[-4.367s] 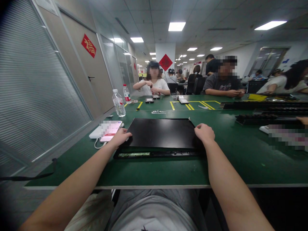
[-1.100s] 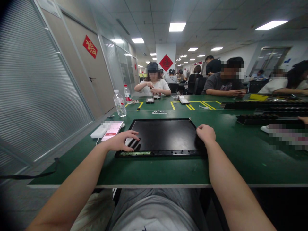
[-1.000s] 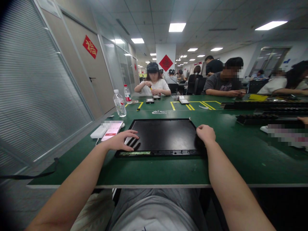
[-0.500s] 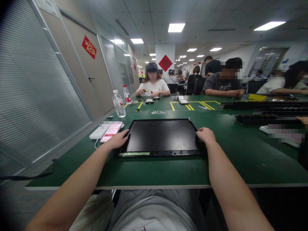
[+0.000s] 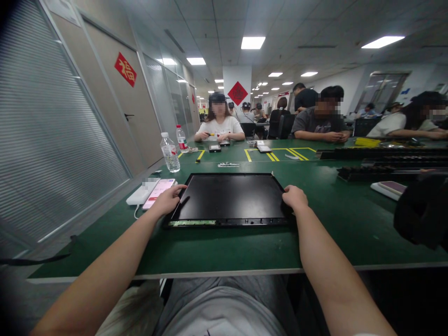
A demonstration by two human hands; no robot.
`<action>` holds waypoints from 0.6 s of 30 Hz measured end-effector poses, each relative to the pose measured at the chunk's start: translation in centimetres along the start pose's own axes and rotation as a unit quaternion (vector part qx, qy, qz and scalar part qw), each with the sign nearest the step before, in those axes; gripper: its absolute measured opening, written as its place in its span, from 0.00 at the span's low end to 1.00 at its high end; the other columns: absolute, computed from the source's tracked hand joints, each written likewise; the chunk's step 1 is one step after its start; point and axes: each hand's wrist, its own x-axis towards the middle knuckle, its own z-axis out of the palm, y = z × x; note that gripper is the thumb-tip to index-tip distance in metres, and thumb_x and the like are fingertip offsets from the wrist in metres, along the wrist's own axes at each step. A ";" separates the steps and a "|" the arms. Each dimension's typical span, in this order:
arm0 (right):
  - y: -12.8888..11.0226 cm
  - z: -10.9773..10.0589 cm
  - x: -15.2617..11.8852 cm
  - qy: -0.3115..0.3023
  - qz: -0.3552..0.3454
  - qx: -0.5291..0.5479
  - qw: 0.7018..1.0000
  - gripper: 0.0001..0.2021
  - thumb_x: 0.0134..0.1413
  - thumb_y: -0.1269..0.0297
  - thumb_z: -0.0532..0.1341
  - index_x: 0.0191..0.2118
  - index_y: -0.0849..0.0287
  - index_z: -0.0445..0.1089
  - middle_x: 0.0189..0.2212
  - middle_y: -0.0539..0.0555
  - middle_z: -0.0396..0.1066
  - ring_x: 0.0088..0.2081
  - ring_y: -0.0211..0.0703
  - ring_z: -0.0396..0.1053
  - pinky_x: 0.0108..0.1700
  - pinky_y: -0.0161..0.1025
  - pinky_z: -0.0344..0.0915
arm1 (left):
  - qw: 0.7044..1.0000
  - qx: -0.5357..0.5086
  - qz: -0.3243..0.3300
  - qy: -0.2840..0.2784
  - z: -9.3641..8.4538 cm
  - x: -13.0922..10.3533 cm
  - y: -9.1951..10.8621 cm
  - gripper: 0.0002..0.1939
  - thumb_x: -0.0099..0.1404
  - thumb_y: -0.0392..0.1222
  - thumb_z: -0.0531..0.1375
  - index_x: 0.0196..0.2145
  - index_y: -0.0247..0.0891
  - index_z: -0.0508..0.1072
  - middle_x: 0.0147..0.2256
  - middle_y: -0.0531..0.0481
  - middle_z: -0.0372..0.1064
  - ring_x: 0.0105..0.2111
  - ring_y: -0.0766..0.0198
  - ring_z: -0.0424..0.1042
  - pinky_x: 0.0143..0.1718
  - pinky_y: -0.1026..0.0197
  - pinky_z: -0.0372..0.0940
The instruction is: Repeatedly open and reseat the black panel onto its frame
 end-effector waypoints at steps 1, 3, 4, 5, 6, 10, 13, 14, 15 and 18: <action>0.0 0.0 0.0 -0.002 0.001 0.001 1.000 0.22 0.52 0.68 0.60 0.52 0.55 0.80 0.50 0.60 0.79 0.49 0.55 0.77 0.48 0.44 0.73 | 0.998 -0.061 -0.018 0.001 0.0 0.0 0.2 0.33 0.59 0.22 0.56 0.60 0.42 0.74 0.52 0.44 0.80 0.49 0.53 0.80 0.48 0.56 0.74; 0.0 -0.1 0.0 -0.005 0.003 0.006 1.000 0.22 0.52 0.68 0.60 0.53 0.55 0.80 0.50 0.60 0.79 0.50 0.56 0.77 0.49 0.46 0.73 | 0.983 -0.174 -0.064 0.008 0.1 0.0 0.7 0.35 0.60 0.21 0.54 0.62 0.40 0.71 0.51 0.44 0.80 0.43 0.56 0.82 0.42 0.58 0.76; 0.0 -0.1 0.0 -0.005 0.005 0.008 1.000 0.22 0.52 0.68 0.60 0.53 0.56 0.80 0.49 0.61 0.79 0.49 0.57 0.77 0.49 0.46 0.73 | 0.973 -0.213 -0.084 0.018 0.1 0.0 1.0 0.34 0.60 0.21 0.54 0.63 0.39 0.70 0.52 0.43 0.80 0.41 0.58 0.82 0.40 0.59 0.76; 0.0 -0.2 -0.1 -0.005 0.006 0.010 1.000 0.22 0.52 0.68 0.60 0.53 0.56 0.80 0.49 0.61 0.79 0.49 0.57 0.77 0.49 0.46 0.73 | 0.964 -0.243 -0.101 0.029 0.1 0.0 1.1 0.33 0.61 0.21 0.55 0.62 0.38 0.70 0.52 0.43 0.80 0.40 0.58 0.82 0.39 0.59 0.77; -0.1 -0.3 -0.2 -0.007 0.007 0.012 1.000 0.22 0.52 0.68 0.61 0.53 0.56 0.80 0.49 0.61 0.79 0.49 0.57 0.77 0.49 0.46 0.73 | 0.957 -0.266 -0.112 0.039 0.1 0.1 1.2 0.32 0.62 0.22 0.56 0.62 0.38 0.71 0.53 0.42 0.79 0.40 0.59 0.82 0.38 0.60 0.77; -0.4 -0.5 -0.4 -0.017 0.007 0.014 1.000 0.21 0.54 0.65 0.61 0.54 0.57 0.79 0.51 0.61 0.79 0.51 0.57 0.77 0.49 0.45 0.72 | 0.930 -0.329 -0.154 0.046 -0.1 0.4 1.2 0.29 0.63 0.25 0.62 0.61 0.38 0.73 0.46 0.43 0.82 0.34 0.60 0.82 0.34 0.61 0.77; -0.5 -0.7 -0.5 -0.021 0.004 0.015 1.000 0.20 0.56 0.64 0.60 0.53 0.58 0.79 0.51 0.61 0.78 0.52 0.57 0.76 0.50 0.45 0.72 | 0.902 -0.388 -0.188 0.024 -0.2 0.7 0.9 0.32 0.63 0.27 0.66 0.63 0.38 0.71 0.35 0.46 0.82 0.26 0.59 0.80 0.28 0.61 0.75; -0.5 -0.7 -0.5 -0.023 0.004 0.016 1.000 0.20 0.57 0.64 0.60 0.53 0.58 0.79 0.51 0.62 0.78 0.52 0.57 0.76 0.50 0.45 0.72 | 0.890 -0.413 -0.194 0.015 -0.2 0.9 0.9 0.33 0.62 0.28 0.67 0.64 0.38 0.71 0.33 0.46 0.82 0.25 0.58 0.80 0.27 0.61 0.75; -0.6 -0.8 -0.6 -0.025 0.004 0.017 1.000 0.20 0.57 0.64 0.60 0.53 0.58 0.79 0.51 0.62 0.78 0.51 0.57 0.76 0.50 0.45 0.72 | 0.878 -0.436 -0.196 0.006 -0.2 1.0 0.8 0.34 0.62 0.29 0.68 0.65 0.38 0.70 0.34 0.46 0.82 0.25 0.58 0.80 0.26 0.61 0.74; -0.6 -0.9 -0.7 -0.027 0.008 0.018 0.999 0.20 0.56 0.64 0.61 0.53 0.58 0.79 0.50 0.62 0.78 0.51 0.58 0.77 0.49 0.46 0.72 | 0.853 -0.483 -0.198 -0.017 0.0 1.1 0.7 0.35 0.61 0.33 0.71 0.65 0.39 0.69 0.38 0.44 0.83 0.29 0.56 0.82 0.28 0.60 0.76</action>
